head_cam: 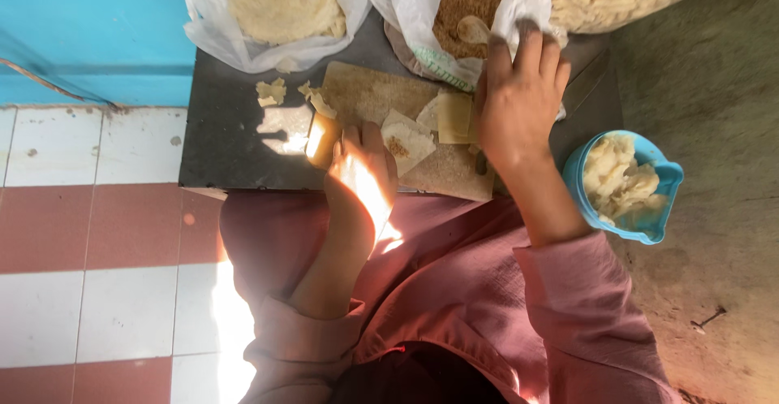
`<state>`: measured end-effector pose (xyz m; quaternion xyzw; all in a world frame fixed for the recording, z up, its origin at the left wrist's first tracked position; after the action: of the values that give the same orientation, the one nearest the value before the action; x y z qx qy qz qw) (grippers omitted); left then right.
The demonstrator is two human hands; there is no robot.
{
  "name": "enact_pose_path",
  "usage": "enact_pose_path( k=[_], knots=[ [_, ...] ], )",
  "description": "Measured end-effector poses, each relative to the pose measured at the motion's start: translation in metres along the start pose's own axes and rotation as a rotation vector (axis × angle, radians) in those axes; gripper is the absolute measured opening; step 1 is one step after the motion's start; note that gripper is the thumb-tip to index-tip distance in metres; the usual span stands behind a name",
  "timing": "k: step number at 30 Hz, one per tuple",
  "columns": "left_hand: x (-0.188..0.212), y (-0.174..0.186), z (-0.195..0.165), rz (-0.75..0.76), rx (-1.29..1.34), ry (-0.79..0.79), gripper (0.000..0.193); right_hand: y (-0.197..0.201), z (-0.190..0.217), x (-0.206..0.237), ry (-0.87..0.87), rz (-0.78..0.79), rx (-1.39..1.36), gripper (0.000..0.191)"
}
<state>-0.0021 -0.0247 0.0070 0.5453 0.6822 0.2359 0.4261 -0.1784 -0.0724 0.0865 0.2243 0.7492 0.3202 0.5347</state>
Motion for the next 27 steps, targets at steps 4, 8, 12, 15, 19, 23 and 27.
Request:
enact_pose_path(
  k=[4,8,12,15,19,23,27],
  knots=[
    [-0.002,-0.008,0.006,0.025,0.095,0.062,0.029,-0.025,0.023,0.040,-0.229,0.470,-0.547,0.020],
    [-0.003,-0.008,0.002,0.024,0.183,-0.005,0.042,-0.031,0.039,0.045,-0.235,0.430,-0.610,0.019],
    [-0.005,-0.004,-0.003,-0.016,0.229,-0.067,0.046,-0.036,0.045,0.042,-0.292,0.468,-0.599,0.015],
    [-0.004,-0.005,0.001,-0.019,0.291,-0.041,0.046,-0.032,0.045,0.043,-0.324,0.476,-0.693,0.015],
    [0.000,-0.007,0.010,-0.010,0.425,-0.028,0.050,-0.030,0.036,0.047,-0.443,0.484,-0.996,0.013],
    [-0.001,-0.006,0.019,-0.007,0.551,-0.031,0.056,-0.034,0.035,0.050,-0.495,0.542,-1.098,0.015],
    [-0.001,-0.010,0.025,0.043,0.629,0.026,0.053,-0.036,0.040,0.047,-0.521,0.448,-1.086,0.013]
  ],
)
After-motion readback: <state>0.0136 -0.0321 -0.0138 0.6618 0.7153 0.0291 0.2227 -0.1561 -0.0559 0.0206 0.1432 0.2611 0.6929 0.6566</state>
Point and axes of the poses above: each hand's wrist, its own x-axis away from the middle knuckle, its own y-axis out of the back of the hand, z = x × y, the point moved 7 cm from there along -x, towards the middle knuckle, and after that the axes turned 3 degrees about z, right-handed, at the moved point
